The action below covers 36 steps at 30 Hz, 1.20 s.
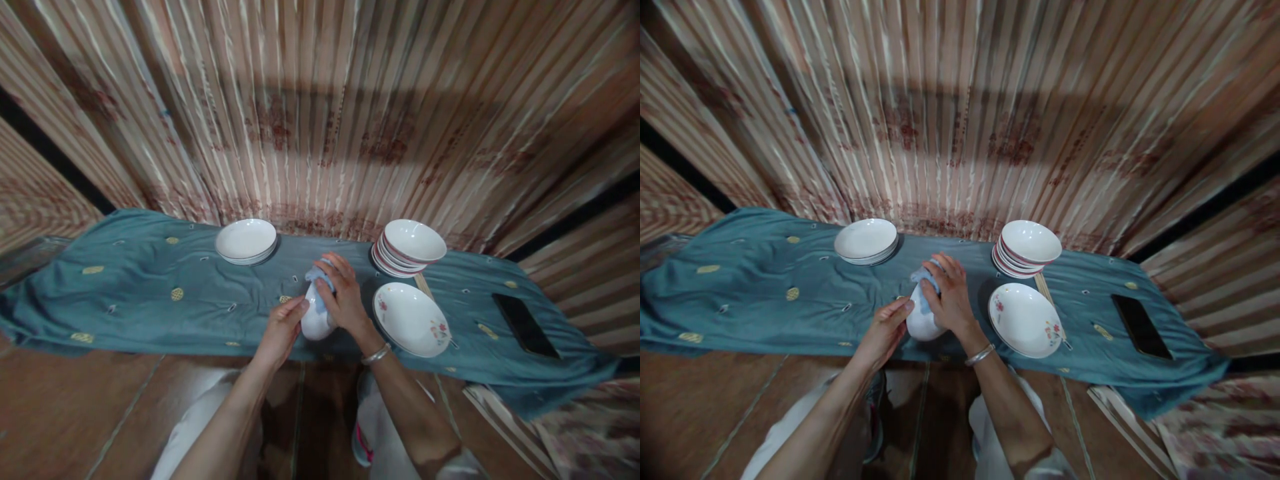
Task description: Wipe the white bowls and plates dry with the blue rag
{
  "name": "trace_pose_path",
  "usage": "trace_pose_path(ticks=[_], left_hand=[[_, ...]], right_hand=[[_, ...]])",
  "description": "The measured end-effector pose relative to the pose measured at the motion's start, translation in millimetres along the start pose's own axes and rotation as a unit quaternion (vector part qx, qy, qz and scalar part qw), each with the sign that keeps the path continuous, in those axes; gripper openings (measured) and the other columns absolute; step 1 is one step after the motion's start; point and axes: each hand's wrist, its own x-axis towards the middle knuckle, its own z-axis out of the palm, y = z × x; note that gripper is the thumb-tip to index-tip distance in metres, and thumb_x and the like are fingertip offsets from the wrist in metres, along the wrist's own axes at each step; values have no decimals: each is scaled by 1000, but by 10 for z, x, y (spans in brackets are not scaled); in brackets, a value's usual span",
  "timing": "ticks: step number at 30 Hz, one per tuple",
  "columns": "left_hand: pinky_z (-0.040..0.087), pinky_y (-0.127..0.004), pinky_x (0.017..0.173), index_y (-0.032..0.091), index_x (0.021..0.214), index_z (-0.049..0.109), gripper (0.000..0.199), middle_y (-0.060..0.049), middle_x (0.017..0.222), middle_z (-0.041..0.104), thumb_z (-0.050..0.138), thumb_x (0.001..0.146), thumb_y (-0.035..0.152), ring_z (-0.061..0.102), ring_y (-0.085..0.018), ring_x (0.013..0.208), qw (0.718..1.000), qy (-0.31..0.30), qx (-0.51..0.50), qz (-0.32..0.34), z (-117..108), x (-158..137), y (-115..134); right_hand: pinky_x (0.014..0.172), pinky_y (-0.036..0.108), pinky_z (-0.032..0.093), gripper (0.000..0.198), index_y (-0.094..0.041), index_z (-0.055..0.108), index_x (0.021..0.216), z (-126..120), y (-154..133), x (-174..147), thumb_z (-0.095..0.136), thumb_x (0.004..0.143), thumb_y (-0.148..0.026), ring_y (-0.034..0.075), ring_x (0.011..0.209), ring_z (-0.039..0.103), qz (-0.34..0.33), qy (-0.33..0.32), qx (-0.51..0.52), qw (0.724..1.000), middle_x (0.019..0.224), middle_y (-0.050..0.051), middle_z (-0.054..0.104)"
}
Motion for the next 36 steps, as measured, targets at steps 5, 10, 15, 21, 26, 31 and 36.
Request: trace_pose_path(ticks=[5, 10, 15, 21, 26, 31, 36], left_hand=[[49, -27, 63, 13, 77, 77, 39, -10, 75, 74, 88, 51, 40, 68, -23, 74, 1000, 2, 17, 0, -11, 5, -1], [48, -26, 65, 11, 79, 77, 41, -11, 76, 75, 88, 52, 40, 68, -22, 76, 1000, 6, 22, 1, -37, 5, 0], [49, -27, 64, 12, 77, 77, 41, -9, 73, 74, 88, 51, 42, 68, -24, 79, 1000, 4, 25, 6, -34, 6, 10], [52, -30, 72, 12, 77, 76, 41, -9, 74, 74, 88, 52, 41, 69, -24, 81, 1000, 11, 18, 7, -49, 23, -3], [53, -29, 71, 13, 72, 74, 40, -7, 70, 74, 90, 49, 41, 69, -22, 77, 999, 36, -10, 14, -88, 81, -14], [52, -21, 64, 12, 70, 73, 37, -3, 62, 71, 92, 46, 33, 65, -12, 60, 996, 68, -56, 11, -156, 148, -17], [50, -16, 55, 10, 68, 71, 26, -1, 58, 69, 89, 53, 22, 61, -9, 52, 990, 95, -102, 14, -197, 188, 15]], right_hand=[[108, 38, 42, 38, -20, 64, 115, 28, 207, 66, 38, 98, -42, 21, 120, 57, 86, 36, 80, 992, 123, 8, 64], [102, 32, 45, 39, -17, 67, 111, 61, 345, 65, 39, 97, -40, 19, 111, 61, 124, 49, 143, 981, 115, 8, 68], [98, 36, 47, 39, -19, 69, 110, 117, 465, 18, 44, 93, -43, 21, 104, 63, 215, 65, 207, 952, 113, 6, 71], [80, 32, 49, 44, -18, 70, 105, 207, 613, -82, 45, 88, -50, 19, 82, 61, 325, 60, 260, 908, 88, 3, 71], [75, 30, 48, 40, -19, 70, 90, 312, 699, -200, 49, 82, -52, 18, 78, 58, 394, 72, 277, 873, 79, 1, 68], [81, 32, 49, 41, -19, 69, 88, 374, 716, -311, 51, 80, -55, 19, 80, 61, 407, 45, 288, 866, 83, 1, 69], [96, 39, 47, 51, -18, 70, 103, 371, 651, -378, 50, 82, -59, 23, 102, 63, 402, 37, 286, 869, 106, 6, 72]])
